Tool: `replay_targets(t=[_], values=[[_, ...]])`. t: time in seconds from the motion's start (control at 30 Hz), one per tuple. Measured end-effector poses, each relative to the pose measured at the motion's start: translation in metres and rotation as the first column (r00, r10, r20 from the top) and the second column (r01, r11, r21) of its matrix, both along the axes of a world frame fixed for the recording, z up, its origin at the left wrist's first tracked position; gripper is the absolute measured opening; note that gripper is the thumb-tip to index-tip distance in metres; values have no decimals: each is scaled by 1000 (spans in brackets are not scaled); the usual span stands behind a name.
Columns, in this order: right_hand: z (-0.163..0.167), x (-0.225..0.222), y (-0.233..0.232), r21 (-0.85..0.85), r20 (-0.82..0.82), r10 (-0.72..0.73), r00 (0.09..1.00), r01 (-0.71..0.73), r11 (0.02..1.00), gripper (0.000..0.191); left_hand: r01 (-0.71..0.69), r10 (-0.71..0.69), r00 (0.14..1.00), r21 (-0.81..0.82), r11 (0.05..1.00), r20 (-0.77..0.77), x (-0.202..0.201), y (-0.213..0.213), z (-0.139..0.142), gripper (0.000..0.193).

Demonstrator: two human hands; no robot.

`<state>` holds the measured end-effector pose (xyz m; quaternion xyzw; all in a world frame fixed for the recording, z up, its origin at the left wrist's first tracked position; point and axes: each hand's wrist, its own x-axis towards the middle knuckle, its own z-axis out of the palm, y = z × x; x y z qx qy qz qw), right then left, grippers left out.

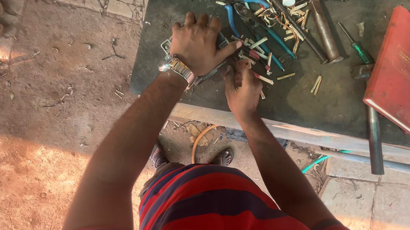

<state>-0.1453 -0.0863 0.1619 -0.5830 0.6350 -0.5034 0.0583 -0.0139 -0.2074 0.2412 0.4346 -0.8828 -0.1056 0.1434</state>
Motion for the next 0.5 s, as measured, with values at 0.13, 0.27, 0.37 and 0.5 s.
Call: replay_targets(t=[0.13, 0.27, 0.37, 0.5], values=[[-9, 5, -1, -15, 87, 13, 996, -12, 1000, 13, -5, 0, 999, -115, 993, -38, -1, 0, -6, 88], [-29, 15, -1, 24, 664, 66, 745, -110, 994, 17, 6, -14, 997, -98, 995, -81, 2, 2, -9, 86], [-37, 8, -3, 85, 799, 40, 600, -178, 980, 16, 3, -8, 998, -88, 996, -60, 5, 5, -8, 83], [-35, -7, -5, 42, 7, -142, 990, 142, 989, 15, 9, -16, 997, -99, 995, -78, 6, 7, -4, 83]])
